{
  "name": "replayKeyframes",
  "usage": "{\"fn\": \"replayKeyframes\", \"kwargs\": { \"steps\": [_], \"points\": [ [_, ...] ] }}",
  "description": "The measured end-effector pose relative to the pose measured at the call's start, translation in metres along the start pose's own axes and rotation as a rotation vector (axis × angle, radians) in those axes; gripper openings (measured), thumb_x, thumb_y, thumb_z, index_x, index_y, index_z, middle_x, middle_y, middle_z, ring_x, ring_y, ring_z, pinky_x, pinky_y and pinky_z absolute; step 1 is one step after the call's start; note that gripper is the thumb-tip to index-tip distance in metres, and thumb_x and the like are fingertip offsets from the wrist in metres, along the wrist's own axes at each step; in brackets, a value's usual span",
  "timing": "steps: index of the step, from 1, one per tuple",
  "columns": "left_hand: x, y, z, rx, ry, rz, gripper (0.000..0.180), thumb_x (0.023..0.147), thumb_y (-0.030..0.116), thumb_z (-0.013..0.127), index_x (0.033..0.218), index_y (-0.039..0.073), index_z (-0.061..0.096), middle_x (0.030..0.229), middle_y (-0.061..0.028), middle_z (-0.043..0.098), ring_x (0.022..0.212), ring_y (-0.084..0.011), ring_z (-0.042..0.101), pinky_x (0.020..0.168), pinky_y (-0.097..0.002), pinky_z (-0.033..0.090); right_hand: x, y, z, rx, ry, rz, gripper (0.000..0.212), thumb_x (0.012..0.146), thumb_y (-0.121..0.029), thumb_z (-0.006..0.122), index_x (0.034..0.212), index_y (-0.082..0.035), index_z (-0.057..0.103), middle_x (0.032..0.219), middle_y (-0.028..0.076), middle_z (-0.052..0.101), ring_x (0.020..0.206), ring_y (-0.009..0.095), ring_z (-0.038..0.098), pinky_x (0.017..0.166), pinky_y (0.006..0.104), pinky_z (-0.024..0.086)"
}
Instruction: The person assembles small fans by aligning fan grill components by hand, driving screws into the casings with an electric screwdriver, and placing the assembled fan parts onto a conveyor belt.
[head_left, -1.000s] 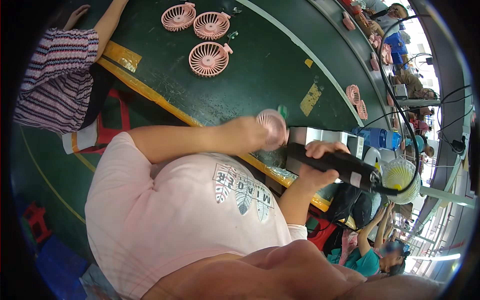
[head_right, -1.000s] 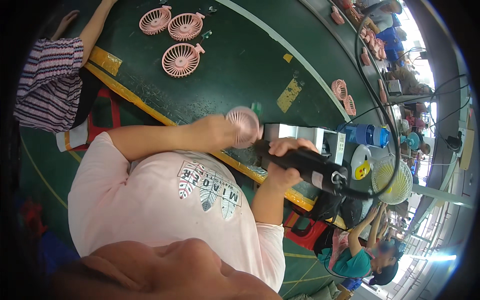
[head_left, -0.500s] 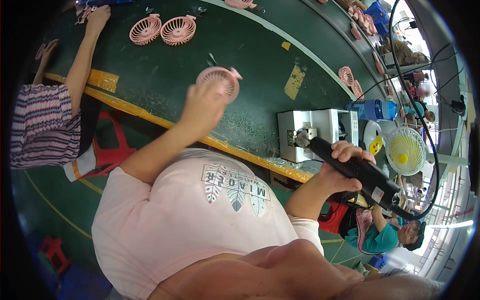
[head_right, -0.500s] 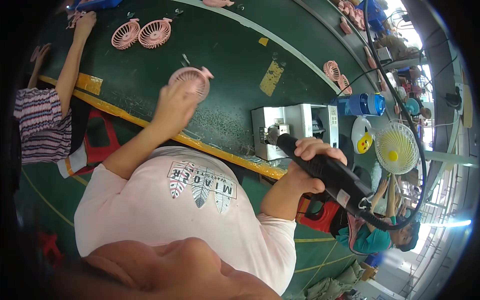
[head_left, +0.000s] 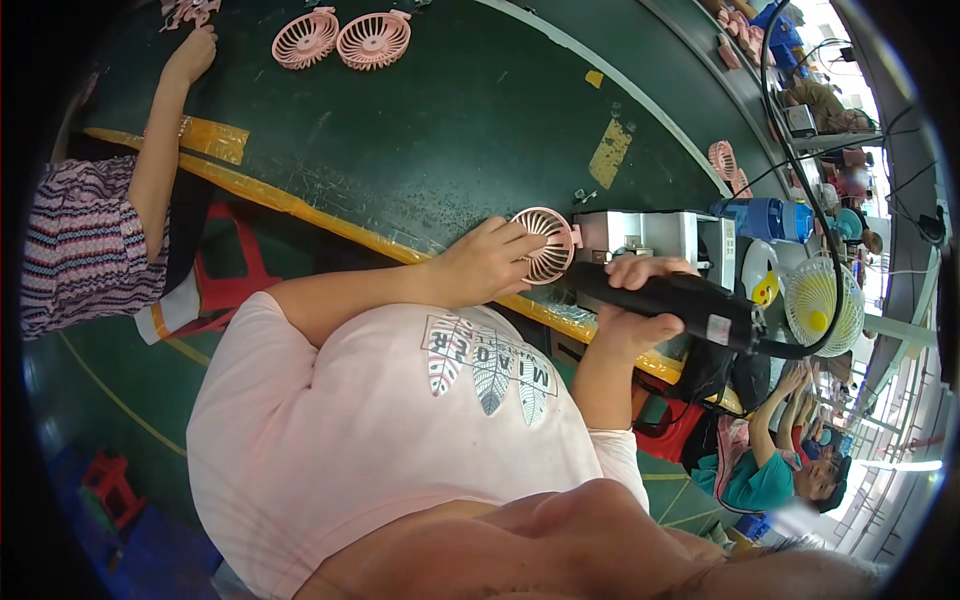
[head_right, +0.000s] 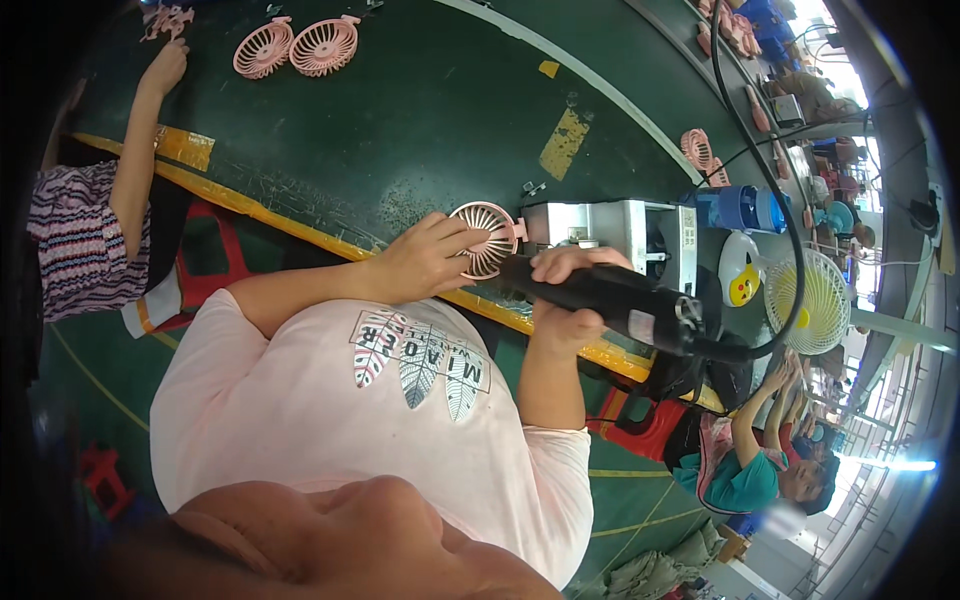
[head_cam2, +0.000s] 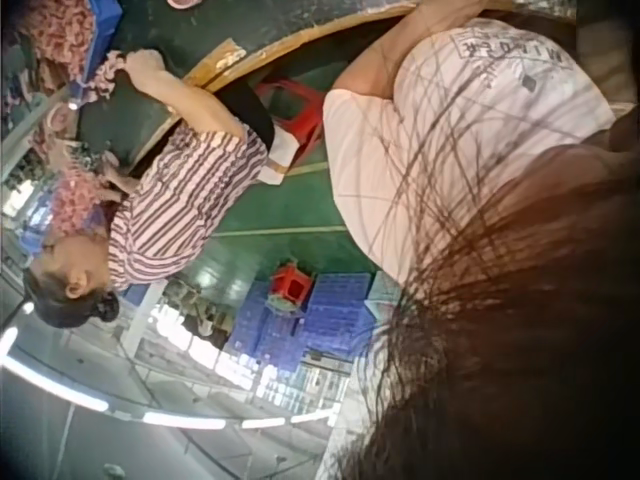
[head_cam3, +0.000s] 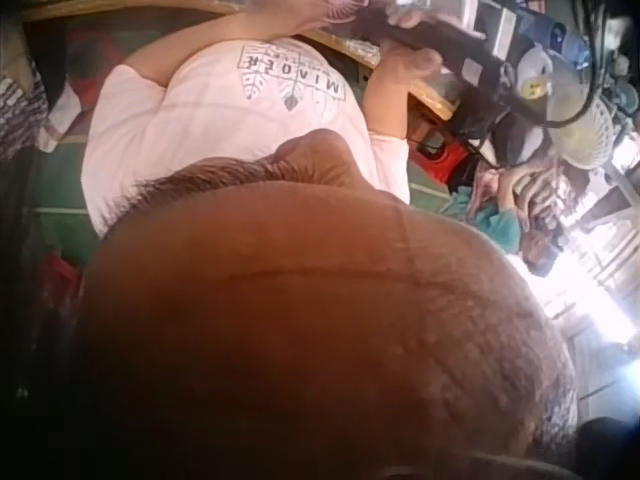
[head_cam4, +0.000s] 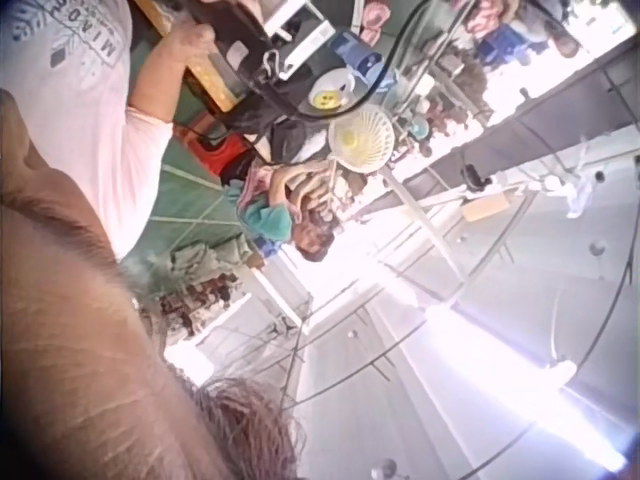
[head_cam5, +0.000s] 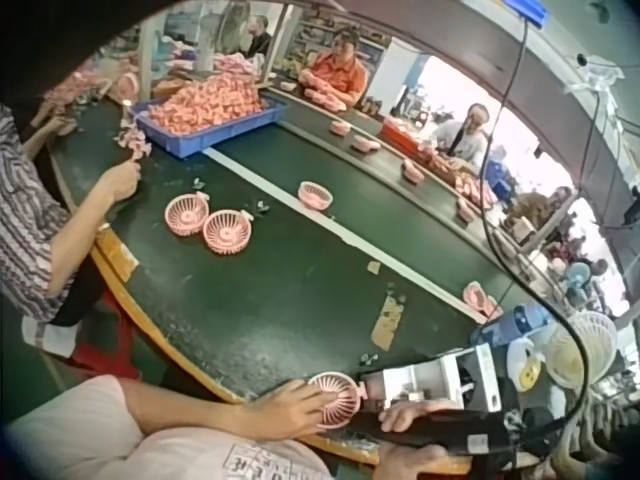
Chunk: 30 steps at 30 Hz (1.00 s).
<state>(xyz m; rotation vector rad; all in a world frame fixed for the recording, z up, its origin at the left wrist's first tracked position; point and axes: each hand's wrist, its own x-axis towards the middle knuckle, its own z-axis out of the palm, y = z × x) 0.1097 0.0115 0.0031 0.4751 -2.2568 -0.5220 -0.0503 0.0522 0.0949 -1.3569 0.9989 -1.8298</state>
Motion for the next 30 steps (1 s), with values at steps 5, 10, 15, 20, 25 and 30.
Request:
{"fn": "replayKeyframes", "kwargs": {
  "steps": [5, 10, 15, 20, 25, 30],
  "points": [
    [0.000, 0.001, -0.001, -0.058, 0.019, -0.017, 0.023, 0.061, 0.017, 0.070, 0.074, 0.001, 0.059, 0.105, -0.0099, 0.052, 0.095, -0.0228, 0.049, 0.077, -0.0350, 0.038, -0.005, 0.013, 0.014, 0.014, -0.119, -0.071, 0.066, 0.068, -0.057, 0.062, 0.102, -0.004, 0.043, 0.067, 0.007, 0.050, 0.059, 0.019, 0.050, 0.059, 0.0327, 0.044],
    [0.000, 0.001, 0.001, -0.057, 0.052, -0.021, 0.022, 0.061, 0.016, 0.069, 0.072, 0.001, 0.059, 0.106, -0.0100, 0.052, 0.096, -0.0228, 0.049, 0.077, -0.0354, 0.038, -0.006, 0.017, 0.022, 0.020, -0.101, 0.016, 0.063, 0.066, -0.052, 0.068, 0.096, -0.002, 0.043, 0.066, 0.008, 0.050, 0.060, 0.020, 0.051, 0.058, 0.0316, 0.044],
    [-0.001, 0.000, 0.000, -0.089, 0.041, -0.022, 0.021, 0.060, 0.016, 0.069, 0.071, 0.001, 0.059, 0.107, -0.0101, 0.052, 0.095, -0.0228, 0.049, 0.076, -0.0353, 0.038, -0.004, 0.021, 0.024, -0.004, -0.183, -0.005, 0.060, 0.065, -0.049, 0.070, 0.092, -0.003, 0.042, 0.064, 0.008, 0.050, 0.056, 0.020, 0.051, 0.056, 0.0320, 0.045],
    [-0.001, -0.001, -0.003, -0.054, 0.018, 0.012, 0.019, 0.059, 0.014, 0.068, 0.069, 0.002, 0.057, 0.107, -0.0104, 0.052, 0.096, -0.0225, 0.050, 0.075, -0.0348, 0.038, -0.002, 0.015, 0.017, 0.019, -0.151, 0.071, 0.064, 0.066, -0.053, 0.067, 0.098, -0.002, 0.043, 0.061, 0.007, 0.048, 0.054, 0.020, 0.050, 0.054, 0.0329, 0.044],
    [-0.003, 0.002, -0.003, 0.017, -0.004, 0.071, 0.016, 0.064, 0.013, 0.062, 0.073, 0.001, 0.058, 0.099, -0.0108, 0.053, 0.094, -0.0213, 0.050, 0.074, -0.0327, 0.038, 0.022, -0.026, -0.016, 0.059, -0.054, -0.096, 0.064, 0.069, -0.049, 0.067, 0.105, -0.003, 0.042, 0.063, 0.008, 0.050, 0.055, 0.021, 0.051, 0.053, 0.0321, 0.043],
    [-0.006, 0.003, -0.002, 0.044, -0.035, 0.134, 0.011, 0.066, 0.012, 0.056, 0.070, 0.002, 0.056, 0.094, -0.0098, 0.053, 0.087, -0.0204, 0.051, 0.072, -0.0323, 0.038, 0.032, -0.035, -0.022, -0.042, 0.046, -0.151, 0.060, 0.066, -0.046, 0.071, 0.097, -0.003, 0.045, 0.063, 0.008, 0.050, 0.056, 0.021, 0.052, 0.055, 0.0330, 0.044]
  ]
}}
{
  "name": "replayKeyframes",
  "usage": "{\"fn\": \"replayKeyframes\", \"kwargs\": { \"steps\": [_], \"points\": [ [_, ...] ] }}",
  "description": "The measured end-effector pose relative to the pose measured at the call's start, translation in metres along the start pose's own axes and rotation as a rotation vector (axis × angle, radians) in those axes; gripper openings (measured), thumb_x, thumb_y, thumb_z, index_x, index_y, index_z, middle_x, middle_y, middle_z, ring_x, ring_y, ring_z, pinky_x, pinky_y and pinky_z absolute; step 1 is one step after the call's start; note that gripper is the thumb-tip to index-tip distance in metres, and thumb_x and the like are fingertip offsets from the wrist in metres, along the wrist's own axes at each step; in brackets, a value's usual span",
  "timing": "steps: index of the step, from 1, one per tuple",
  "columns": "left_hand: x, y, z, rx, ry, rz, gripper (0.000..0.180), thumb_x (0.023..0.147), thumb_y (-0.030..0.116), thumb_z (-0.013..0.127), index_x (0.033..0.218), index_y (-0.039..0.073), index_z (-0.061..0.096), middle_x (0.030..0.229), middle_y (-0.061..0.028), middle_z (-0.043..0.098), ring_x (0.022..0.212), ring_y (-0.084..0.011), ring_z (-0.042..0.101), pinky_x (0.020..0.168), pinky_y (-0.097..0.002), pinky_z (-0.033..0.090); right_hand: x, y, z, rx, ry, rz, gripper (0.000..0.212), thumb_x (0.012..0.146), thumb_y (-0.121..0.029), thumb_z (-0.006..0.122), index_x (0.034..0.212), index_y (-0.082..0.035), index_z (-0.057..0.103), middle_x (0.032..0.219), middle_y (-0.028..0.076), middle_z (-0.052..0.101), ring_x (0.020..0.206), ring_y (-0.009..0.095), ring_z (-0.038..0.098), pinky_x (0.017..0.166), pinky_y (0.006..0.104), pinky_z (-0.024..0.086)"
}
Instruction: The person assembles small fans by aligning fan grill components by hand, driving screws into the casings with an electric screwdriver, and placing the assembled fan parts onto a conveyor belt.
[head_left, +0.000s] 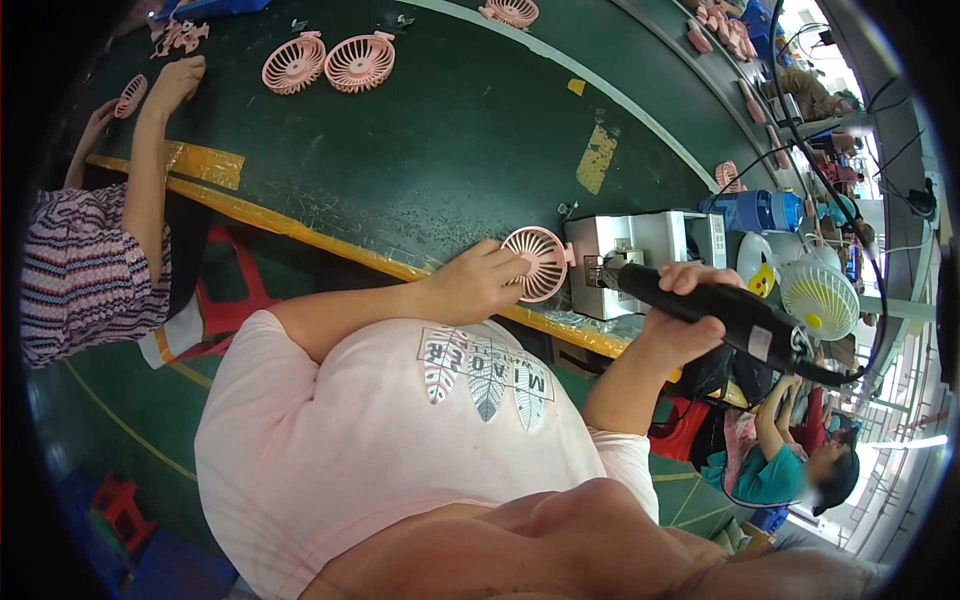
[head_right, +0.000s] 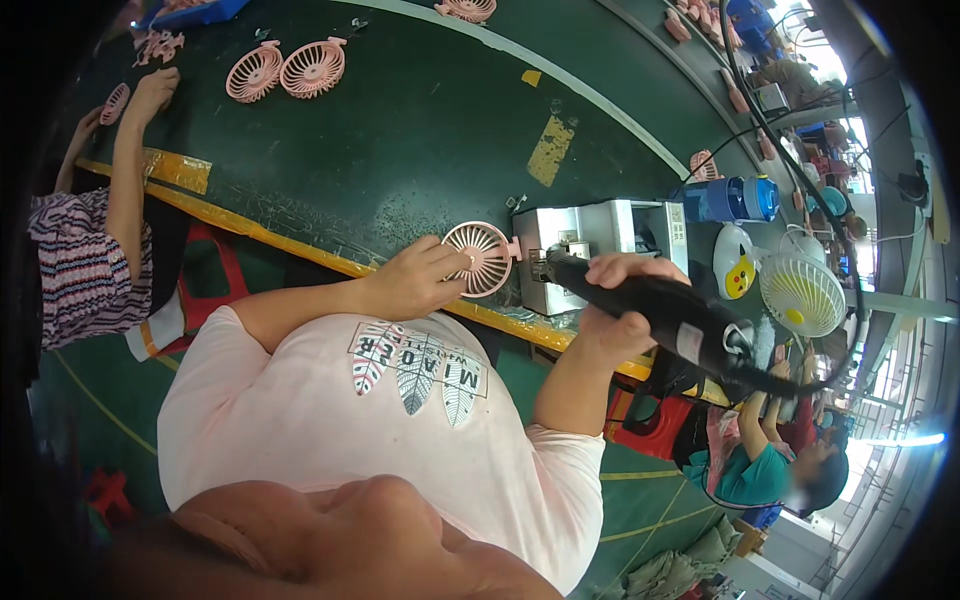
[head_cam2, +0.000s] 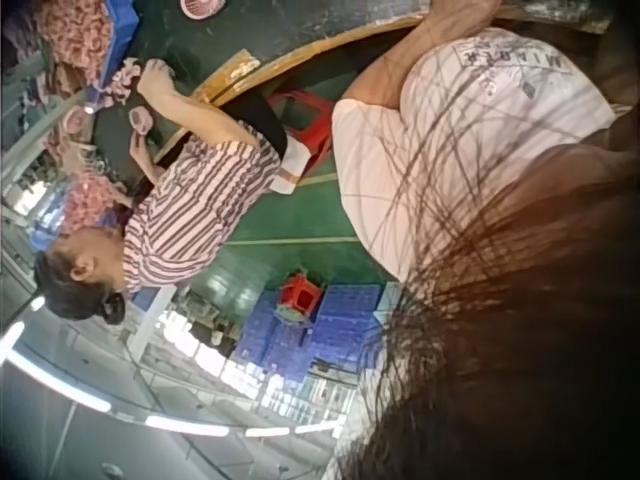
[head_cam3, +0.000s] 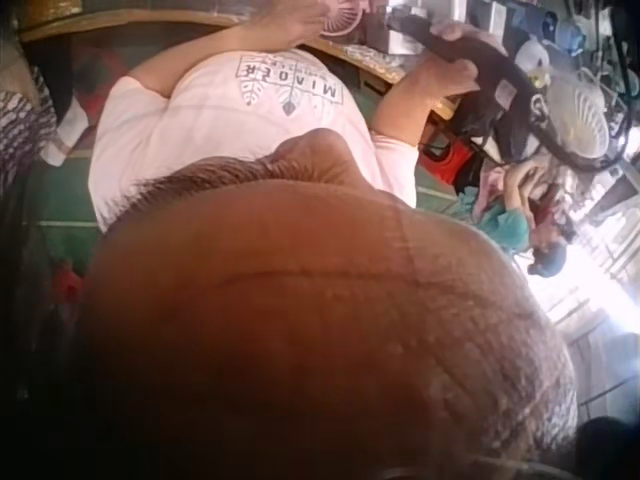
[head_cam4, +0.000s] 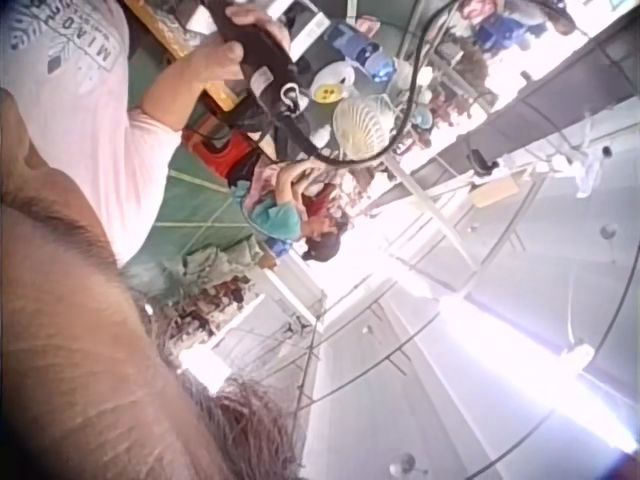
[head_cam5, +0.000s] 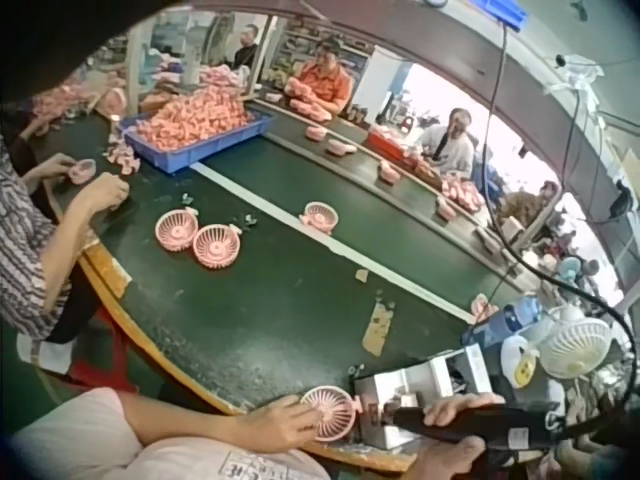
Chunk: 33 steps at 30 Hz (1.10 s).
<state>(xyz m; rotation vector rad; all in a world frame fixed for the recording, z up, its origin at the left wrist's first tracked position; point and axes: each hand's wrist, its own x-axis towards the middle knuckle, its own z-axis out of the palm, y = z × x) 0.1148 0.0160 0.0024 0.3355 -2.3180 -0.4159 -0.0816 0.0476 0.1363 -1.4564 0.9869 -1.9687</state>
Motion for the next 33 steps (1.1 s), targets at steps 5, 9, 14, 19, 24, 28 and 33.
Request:
{"fn": "replayKeyframes", "kwargs": {
  "steps": [5, 9, 14, 19, 24, 28, 33],
  "points": [
    [-0.004, -0.003, 0.007, -0.003, 0.032, 0.075, 0.010, 0.065, 0.010, 0.058, 0.071, 0.002, 0.057, 0.094, -0.0083, 0.056, 0.084, -0.0186, 0.053, 0.072, -0.0314, 0.039, -0.007, 0.008, 0.005, 0.100, 0.034, 0.027, 0.061, 0.066, -0.049, 0.070, 0.097, -0.003, 0.045, 0.064, 0.007, 0.050, 0.056, 0.020, 0.051, 0.055, 0.0323, 0.043],
    [-0.007, -0.004, 0.011, 0.053, 0.048, 0.113, 0.012, 0.065, 0.010, 0.055, 0.074, 0.002, 0.058, 0.096, -0.0084, 0.057, 0.086, -0.0179, 0.053, 0.070, -0.0298, 0.039, -0.027, 0.028, 0.018, 0.056, -0.056, 0.039, 0.065, 0.068, -0.061, 0.059, 0.102, -0.008, 0.044, 0.065, 0.005, 0.047, 0.059, 0.018, 0.049, 0.058, 0.0312, 0.041],
    [-0.010, 0.000, 0.012, 0.083, 0.068, 0.106, 0.016, 0.066, 0.010, 0.053, 0.077, 0.002, 0.060, 0.099, -0.0089, 0.057, 0.091, -0.0176, 0.053, 0.070, -0.0285, 0.039, -0.040, 0.046, 0.036, 0.113, -0.142, 0.098, 0.066, 0.065, -0.052, 0.068, 0.101, -0.003, 0.042, 0.066, 0.009, 0.051, 0.058, 0.021, 0.051, 0.059, 0.0338, 0.043],
    [-0.011, 0.000, 0.010, 0.043, 0.047, 0.110, 0.011, 0.065, 0.011, 0.053, 0.069, 0.004, 0.060, 0.096, -0.0090, 0.057, 0.091, -0.0179, 0.053, 0.070, -0.0291, 0.039, -0.039, 0.052, 0.042, 0.236, -0.170, 0.265, 0.063, 0.059, -0.039, 0.077, 0.098, -0.001, 0.045, 0.066, 0.010, 0.053, 0.060, 0.021, 0.053, 0.060, 0.0328, 0.045],
    [-0.010, -0.002, 0.011, 0.041, 0.060, 0.109, 0.009, 0.065, 0.011, 0.053, 0.067, 0.004, 0.059, 0.096, -0.0088, 0.056, 0.090, -0.0178, 0.052, 0.070, -0.0301, 0.039, -0.035, 0.058, 0.045, 0.250, -0.219, 0.339, 0.058, 0.058, -0.036, 0.079, 0.093, -0.003, 0.047, 0.064, 0.009, 0.051, 0.058, 0.021, 0.051, 0.057, 0.0327, 0.042],
    [-0.009, -0.004, 0.011, 0.028, 0.058, 0.110, 0.008, 0.064, 0.010, 0.055, 0.069, 0.005, 0.059, 0.098, -0.0086, 0.058, 0.086, -0.0187, 0.054, 0.068, -0.0313, 0.040, -0.037, 0.061, 0.043, 0.277, -0.227, 0.335, 0.059, 0.058, -0.036, 0.079, 0.095, -0.003, 0.048, 0.064, 0.009, 0.052, 0.058, 0.020, 0.051, 0.057, 0.0319, 0.042],
    [-0.008, -0.009, -0.004, 0.053, 0.044, 0.180, 0.007, 0.064, 0.012, 0.054, 0.064, 0.005, 0.057, 0.091, -0.0073, 0.057, 0.082, -0.0180, 0.055, 0.065, -0.0290, 0.041, -0.036, 0.047, 0.031, 0.166, -0.150, 0.275, 0.066, 0.064, -0.044, 0.072, 0.107, -0.002, 0.044, 0.065, 0.008, 0.051, 0.056, 0.021, 0.050, 0.057, 0.0338, 0.043]
  ]
}}
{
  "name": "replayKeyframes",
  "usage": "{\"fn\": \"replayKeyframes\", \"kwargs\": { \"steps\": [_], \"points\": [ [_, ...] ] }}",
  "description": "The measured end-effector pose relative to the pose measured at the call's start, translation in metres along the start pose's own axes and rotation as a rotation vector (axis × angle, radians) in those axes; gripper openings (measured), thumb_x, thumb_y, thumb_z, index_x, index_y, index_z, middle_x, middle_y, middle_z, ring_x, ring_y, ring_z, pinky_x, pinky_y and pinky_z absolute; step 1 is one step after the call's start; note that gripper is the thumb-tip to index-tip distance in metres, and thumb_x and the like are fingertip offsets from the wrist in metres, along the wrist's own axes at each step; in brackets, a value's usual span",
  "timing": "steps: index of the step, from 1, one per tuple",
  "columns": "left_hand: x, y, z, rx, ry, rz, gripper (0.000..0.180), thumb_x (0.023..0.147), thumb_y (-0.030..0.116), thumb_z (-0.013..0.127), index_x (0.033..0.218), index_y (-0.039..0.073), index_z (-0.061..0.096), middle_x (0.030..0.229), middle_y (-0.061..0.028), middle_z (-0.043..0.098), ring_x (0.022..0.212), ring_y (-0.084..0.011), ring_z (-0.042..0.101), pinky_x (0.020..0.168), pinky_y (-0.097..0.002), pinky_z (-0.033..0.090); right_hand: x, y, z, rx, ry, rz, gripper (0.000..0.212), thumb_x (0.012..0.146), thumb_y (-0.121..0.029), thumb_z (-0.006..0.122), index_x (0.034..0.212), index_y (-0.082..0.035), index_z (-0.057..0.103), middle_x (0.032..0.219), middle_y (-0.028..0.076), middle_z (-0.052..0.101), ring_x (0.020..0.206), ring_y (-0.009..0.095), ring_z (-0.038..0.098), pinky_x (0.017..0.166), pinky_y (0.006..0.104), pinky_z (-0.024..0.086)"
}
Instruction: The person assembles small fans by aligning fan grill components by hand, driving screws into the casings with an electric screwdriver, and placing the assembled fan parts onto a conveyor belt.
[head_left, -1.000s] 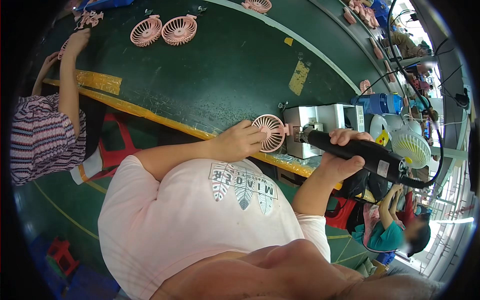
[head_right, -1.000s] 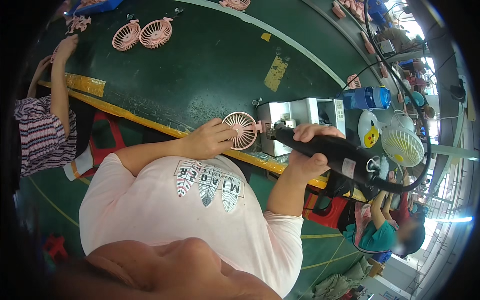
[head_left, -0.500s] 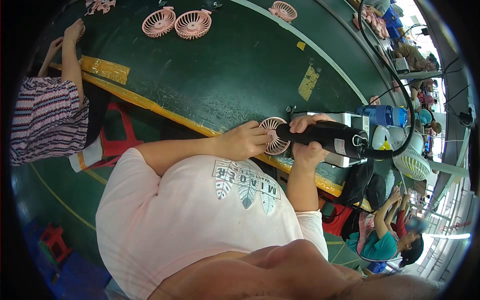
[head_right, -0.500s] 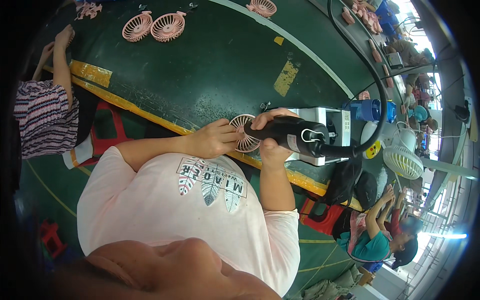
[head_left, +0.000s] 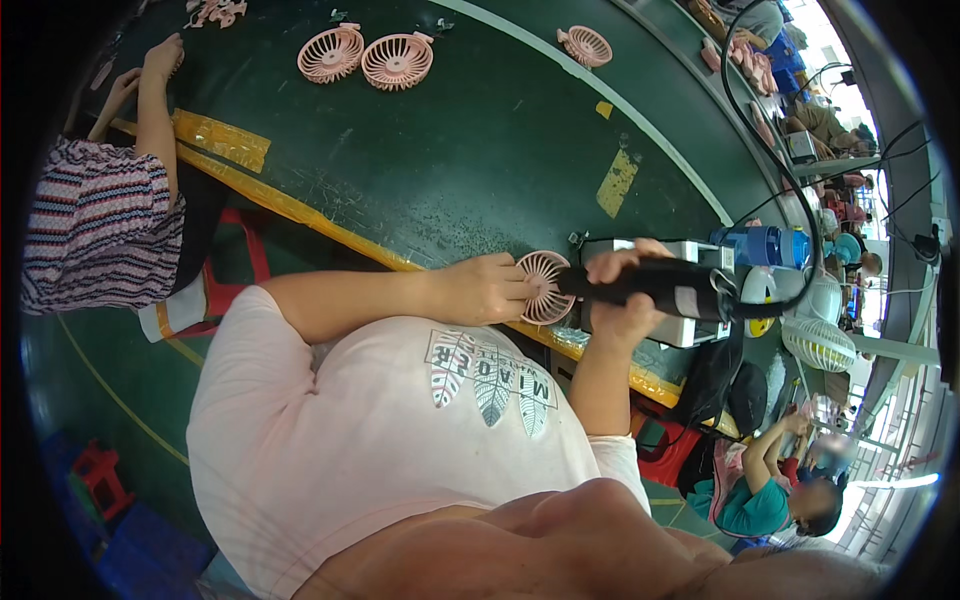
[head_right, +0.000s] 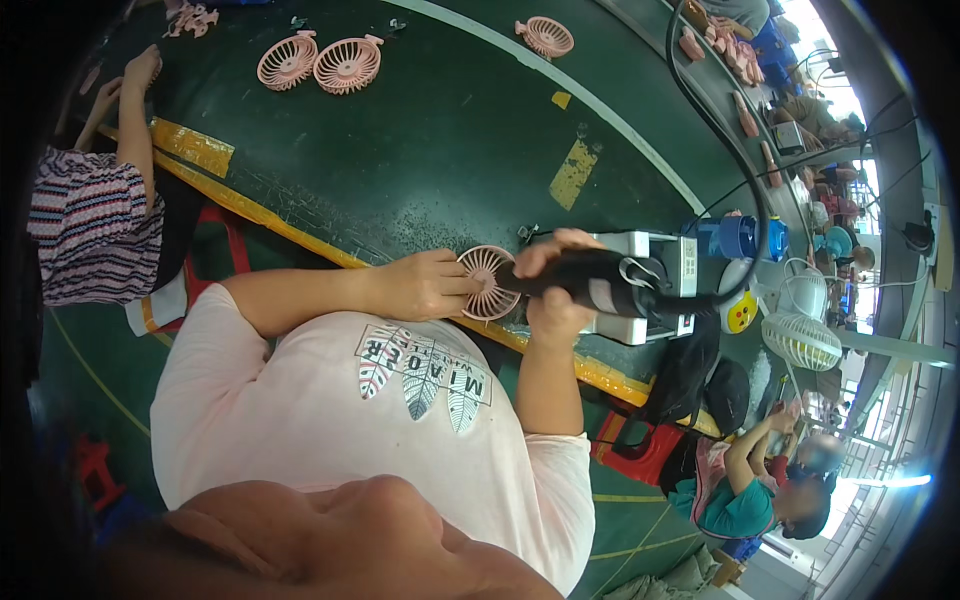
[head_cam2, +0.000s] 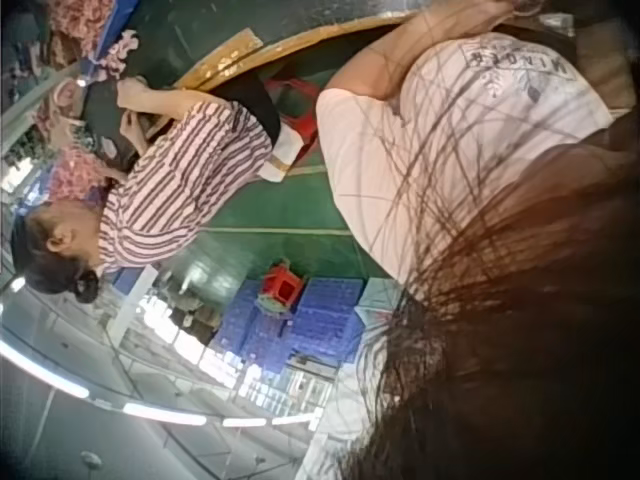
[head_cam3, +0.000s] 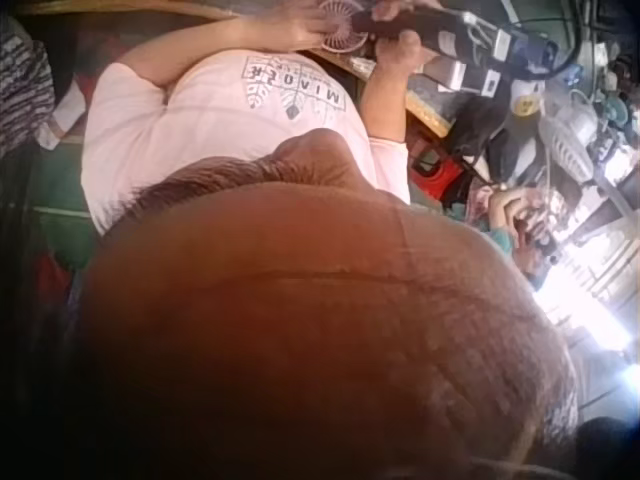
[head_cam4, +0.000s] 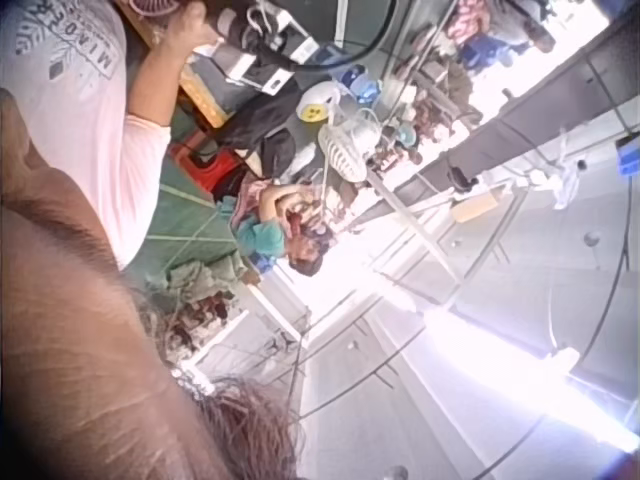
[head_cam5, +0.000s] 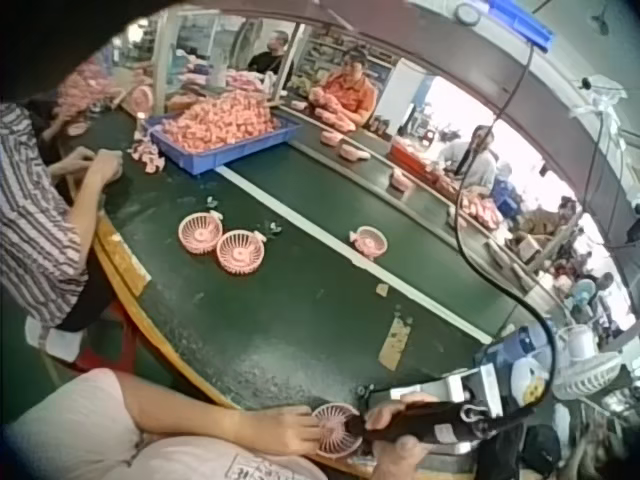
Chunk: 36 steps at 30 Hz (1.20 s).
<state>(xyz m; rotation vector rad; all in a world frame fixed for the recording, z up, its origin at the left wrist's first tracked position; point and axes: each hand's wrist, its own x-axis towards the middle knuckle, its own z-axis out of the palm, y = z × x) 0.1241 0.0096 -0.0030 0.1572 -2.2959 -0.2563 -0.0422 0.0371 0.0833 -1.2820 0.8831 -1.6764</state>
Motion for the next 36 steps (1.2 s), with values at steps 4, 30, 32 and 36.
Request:
{"fn": "replayKeyframes", "kwargs": {
  "steps": [4, 30, 32, 36],
  "points": [
    [0.005, -0.042, -0.021, 0.112, -0.110, -0.024, 0.009, 0.064, 0.012, 0.056, 0.071, 0.005, 0.055, 0.090, -0.0112, 0.056, 0.077, -0.0223, 0.055, 0.063, -0.0337, 0.042, -0.003, -0.021, -0.007, -0.057, -0.031, -0.140, 0.066, 0.071, -0.054, 0.061, 0.109, -0.004, 0.042, 0.062, 0.006, 0.047, 0.052, 0.018, 0.047, 0.054, 0.0321, 0.041],
    [0.012, 0.008, 0.005, -0.076, -0.011, -0.299, 0.016, 0.065, 0.015, 0.065, 0.072, 0.002, 0.059, 0.100, -0.0111, 0.051, 0.095, -0.0228, 0.048, 0.073, -0.0328, 0.038, -0.008, -0.029, -0.011, -0.050, 0.132, -0.165, 0.065, 0.069, -0.062, 0.058, 0.100, -0.007, 0.044, 0.064, 0.004, 0.046, 0.055, 0.017, 0.046, 0.056, 0.0310, 0.040],
    [0.012, 0.005, 0.003, -0.095, -0.010, -0.304, 0.016, 0.065, 0.015, 0.065, 0.071, 0.002, 0.059, 0.099, -0.0108, 0.051, 0.094, -0.0227, 0.049, 0.072, -0.0325, 0.038, -0.007, -0.021, -0.003, -0.101, 0.107, -0.172, 0.067, 0.068, -0.062, 0.059, 0.101, -0.006, 0.042, 0.065, 0.006, 0.047, 0.056, 0.019, 0.048, 0.056, 0.0318, 0.042],
    [0.018, 0.003, 0.000, -0.111, 0.026, -0.337, 0.021, 0.065, 0.015, 0.066, 0.079, 0.002, 0.058, 0.097, -0.0099, 0.051, 0.088, -0.0218, 0.050, 0.071, -0.0318, 0.038, 0.001, -0.012, 0.010, -0.116, 0.063, -0.141, 0.067, 0.067, -0.054, 0.065, 0.102, -0.002, 0.041, 0.067, 0.009, 0.051, 0.059, 0.021, 0.052, 0.058, 0.0335, 0.045]
  ]
}}
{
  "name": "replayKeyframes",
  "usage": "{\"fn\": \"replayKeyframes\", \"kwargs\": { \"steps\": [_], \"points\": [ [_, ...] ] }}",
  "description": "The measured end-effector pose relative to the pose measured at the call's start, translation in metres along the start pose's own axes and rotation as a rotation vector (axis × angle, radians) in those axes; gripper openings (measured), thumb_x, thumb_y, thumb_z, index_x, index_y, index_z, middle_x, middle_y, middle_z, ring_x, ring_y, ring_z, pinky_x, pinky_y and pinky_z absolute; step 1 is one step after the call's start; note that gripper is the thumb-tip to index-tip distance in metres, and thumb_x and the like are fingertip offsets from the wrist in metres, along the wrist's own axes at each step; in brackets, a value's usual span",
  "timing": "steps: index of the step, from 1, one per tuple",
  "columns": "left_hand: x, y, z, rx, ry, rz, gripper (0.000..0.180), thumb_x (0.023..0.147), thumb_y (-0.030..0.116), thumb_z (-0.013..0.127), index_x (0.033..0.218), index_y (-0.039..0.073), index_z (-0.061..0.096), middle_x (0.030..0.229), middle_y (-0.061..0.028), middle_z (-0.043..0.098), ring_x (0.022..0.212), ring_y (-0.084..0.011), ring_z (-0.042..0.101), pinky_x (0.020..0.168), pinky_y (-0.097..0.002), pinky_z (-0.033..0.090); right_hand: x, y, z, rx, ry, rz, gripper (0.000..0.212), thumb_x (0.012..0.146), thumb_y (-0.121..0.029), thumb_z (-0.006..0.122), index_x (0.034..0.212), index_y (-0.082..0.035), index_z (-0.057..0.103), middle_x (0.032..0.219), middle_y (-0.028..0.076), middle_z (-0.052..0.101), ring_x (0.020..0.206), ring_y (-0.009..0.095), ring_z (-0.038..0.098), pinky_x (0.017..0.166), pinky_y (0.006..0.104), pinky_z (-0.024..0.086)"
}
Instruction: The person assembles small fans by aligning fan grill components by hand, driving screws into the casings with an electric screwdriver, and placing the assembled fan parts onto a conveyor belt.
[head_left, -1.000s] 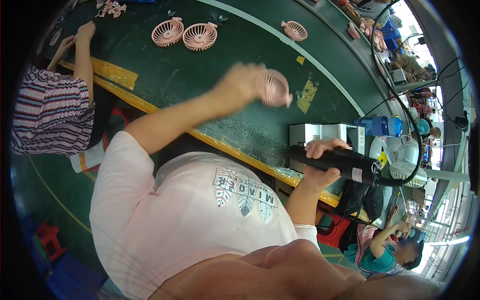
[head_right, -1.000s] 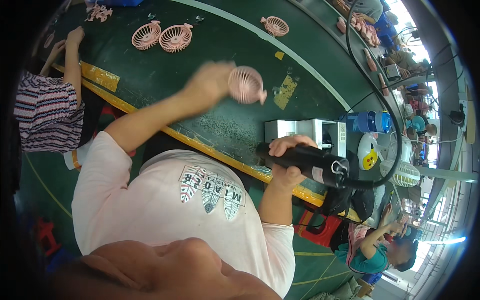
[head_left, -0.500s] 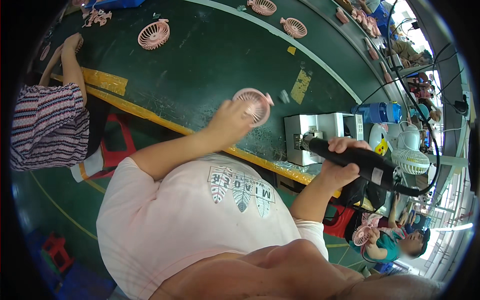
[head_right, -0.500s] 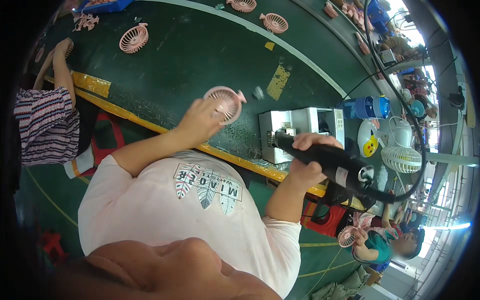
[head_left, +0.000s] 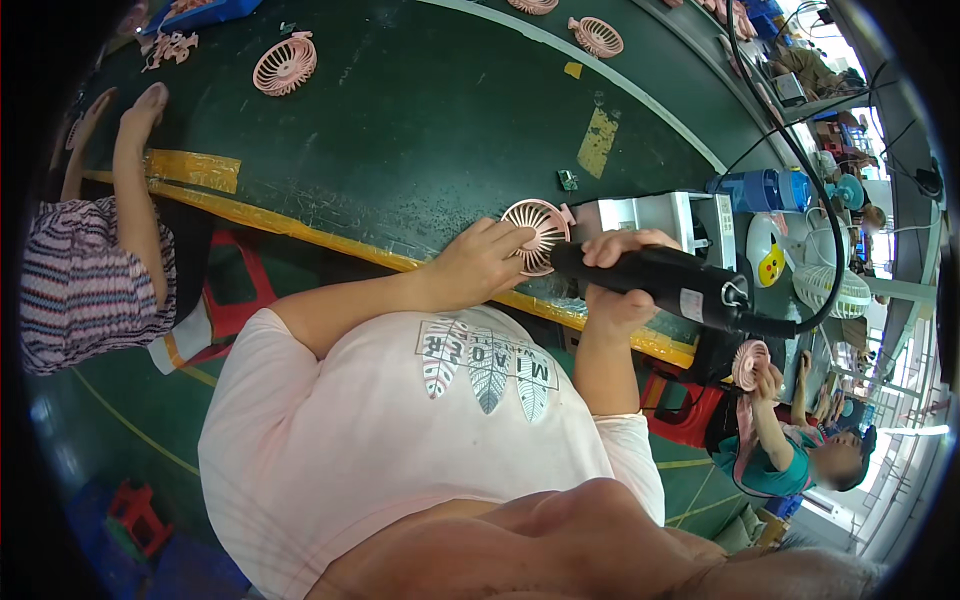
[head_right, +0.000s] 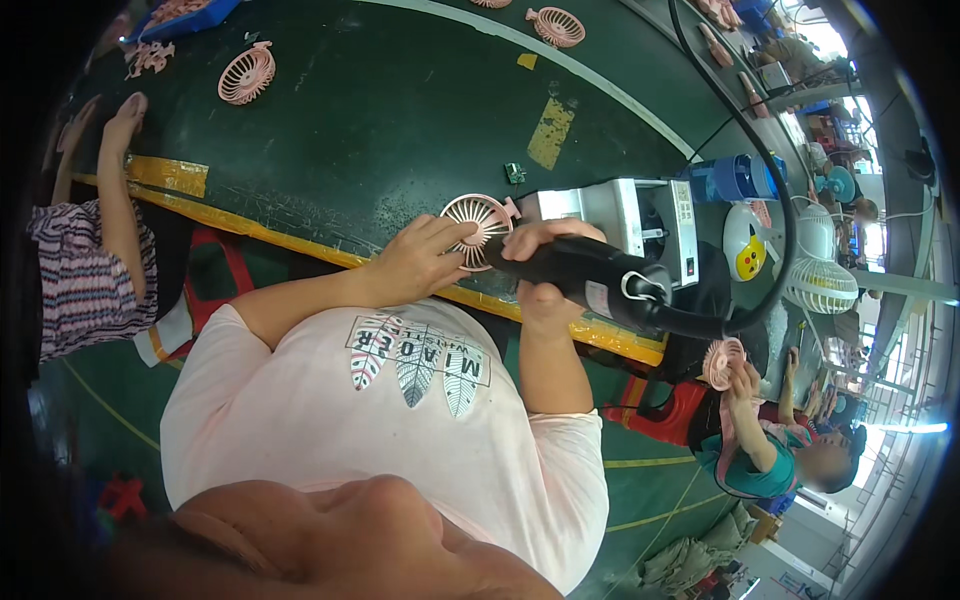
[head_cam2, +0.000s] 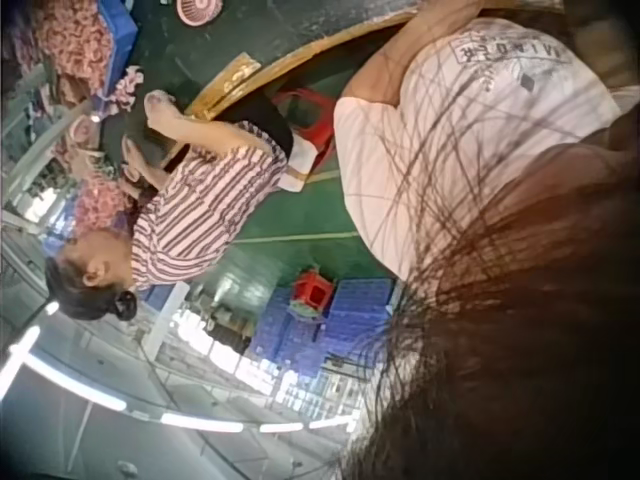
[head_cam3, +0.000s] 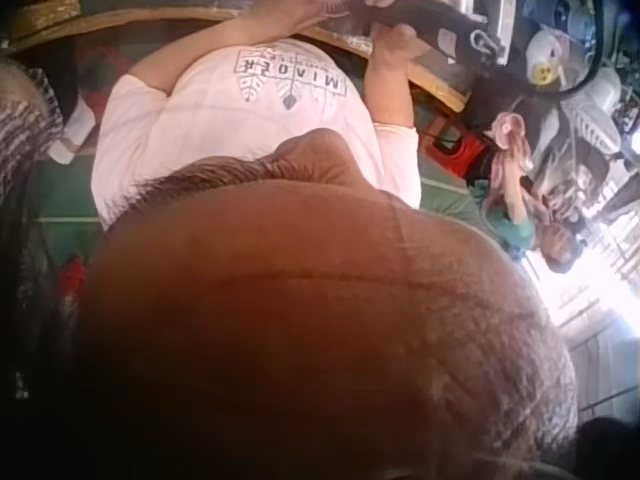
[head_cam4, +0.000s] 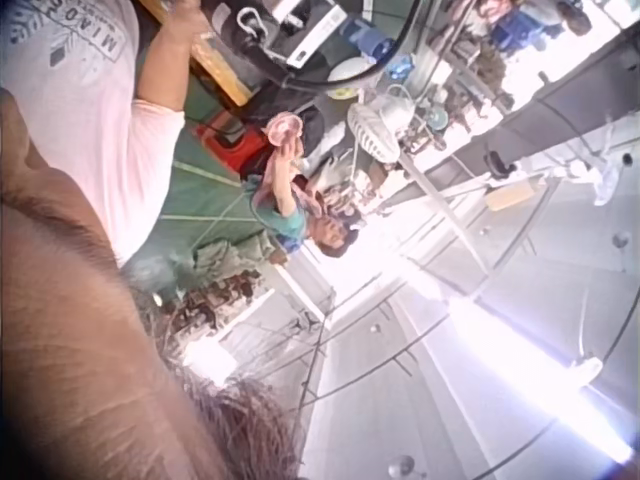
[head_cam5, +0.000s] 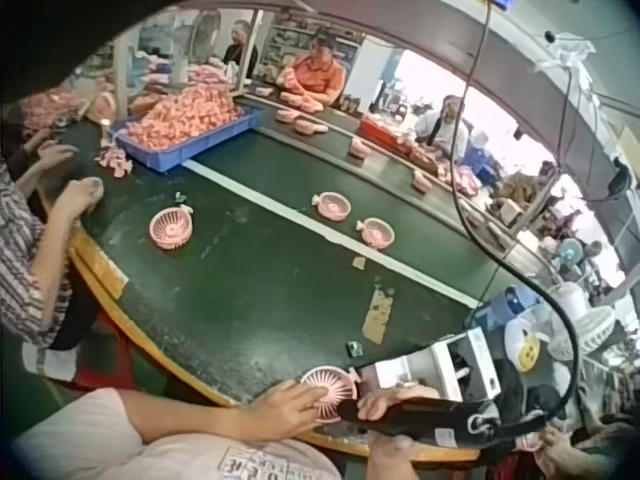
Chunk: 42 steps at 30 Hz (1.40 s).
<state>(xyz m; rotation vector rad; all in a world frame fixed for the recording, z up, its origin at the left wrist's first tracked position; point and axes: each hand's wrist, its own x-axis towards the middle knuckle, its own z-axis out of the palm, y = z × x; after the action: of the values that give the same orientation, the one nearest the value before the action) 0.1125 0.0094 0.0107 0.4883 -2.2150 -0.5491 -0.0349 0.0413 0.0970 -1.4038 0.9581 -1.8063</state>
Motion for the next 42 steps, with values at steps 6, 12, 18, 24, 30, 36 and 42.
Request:
{"fn": "replayKeyframes", "kwargs": {
  "steps": [6, 12, 18, 24, 30, 36, 42],
  "points": [
    [0.005, 0.000, -0.003, -0.009, 0.016, -0.015, 0.028, 0.066, 0.014, 0.067, 0.088, 0.001, 0.056, 0.096, -0.0086, 0.051, 0.085, -0.0209, 0.051, 0.068, -0.0317, 0.039, 0.003, 0.008, 0.004, 0.040, -0.007, 0.085, 0.065, 0.064, -0.047, 0.072, 0.100, -0.002, 0.042, 0.066, 0.010, 0.052, 0.060, 0.022, 0.052, 0.059, 0.0341, 0.045],
    [0.001, 0.001, 0.002, -0.021, 0.007, 0.010, 0.024, 0.064, 0.012, 0.067, 0.082, 0.001, 0.056, 0.101, -0.0122, 0.052, 0.087, -0.0251, 0.052, 0.071, -0.0356, 0.040, -0.007, 0.012, 0.001, 0.132, -0.073, 0.137, 0.056, 0.063, -0.037, 0.076, 0.094, -0.002, 0.045, 0.068, 0.009, 0.053, 0.061, 0.021, 0.052, 0.061, 0.0339, 0.044],
    [0.007, 0.009, 0.005, 0.041, -0.040, 0.007, 0.024, 0.062, 0.009, 0.067, 0.082, 0.001, 0.058, 0.102, -0.0128, 0.054, 0.086, -0.0280, 0.053, 0.070, -0.0374, 0.041, -0.026, 0.028, -0.025, 0.156, -0.139, 0.337, 0.067, 0.053, 0.000, 0.078, 0.110, -0.003, 0.042, 0.098, 0.005, 0.052, 0.088, 0.011, 0.052, 0.075, 0.0264, 0.044],
    [0.012, 0.015, 0.009, 0.054, -0.036, 0.000, 0.018, 0.062, 0.008, 0.068, 0.073, -0.002, 0.058, 0.103, -0.0126, 0.055, 0.084, -0.0284, 0.053, 0.070, -0.0374, 0.041, -0.013, 0.009, -0.022, 0.207, -0.108, 0.235, 0.056, 0.064, -0.010, 0.076, 0.108, 0.003, 0.044, 0.074, 0.008, 0.052, 0.069, 0.013, 0.053, 0.059, 0.0224, 0.043],
    [0.013, 0.015, 0.011, 0.055, -0.051, 0.002, 0.013, 0.062, 0.006, 0.066, 0.069, -0.001, 0.057, 0.104, -0.0130, 0.055, 0.085, -0.0288, 0.053, 0.072, -0.0374, 0.042, -0.016, -0.009, -0.024, 0.204, -0.009, 0.153, 0.061, 0.068, -0.028, 0.074, 0.110, 0.005, 0.043, 0.074, 0.007, 0.053, 0.069, 0.013, 0.052, 0.063, 0.0227, 0.042],
    [0.005, 0.012, 0.003, 0.082, -0.076, 0.000, 0.013, 0.060, 0.002, 0.060, 0.073, -0.001, 0.057, 0.107, -0.0160, 0.053, 0.093, -0.0298, 0.051, 0.076, -0.0397, 0.040, -0.019, -0.029, -0.028, 0.204, 0.036, 0.035, 0.060, 0.069, -0.037, 0.072, 0.106, 0.000, 0.044, 0.069, 0.008, 0.052, 0.063, 0.017, 0.054, 0.056, 0.0300, 0.045],
    [-0.005, 0.009, -0.002, 0.030, -0.059, -0.025, 0.017, 0.061, 0.001, 0.057, 0.078, 0.000, 0.057, 0.099, -0.0149, 0.051, 0.092, -0.0295, 0.050, 0.079, -0.0398, 0.040, 0.004, -0.058, -0.048, -0.025, 0.005, -0.335, 0.069, 0.068, -0.063, 0.058, 0.105, -0.006, 0.043, 0.064, 0.004, 0.047, 0.055, 0.018, 0.049, 0.055, 0.0319, 0.042]
  ]
}}
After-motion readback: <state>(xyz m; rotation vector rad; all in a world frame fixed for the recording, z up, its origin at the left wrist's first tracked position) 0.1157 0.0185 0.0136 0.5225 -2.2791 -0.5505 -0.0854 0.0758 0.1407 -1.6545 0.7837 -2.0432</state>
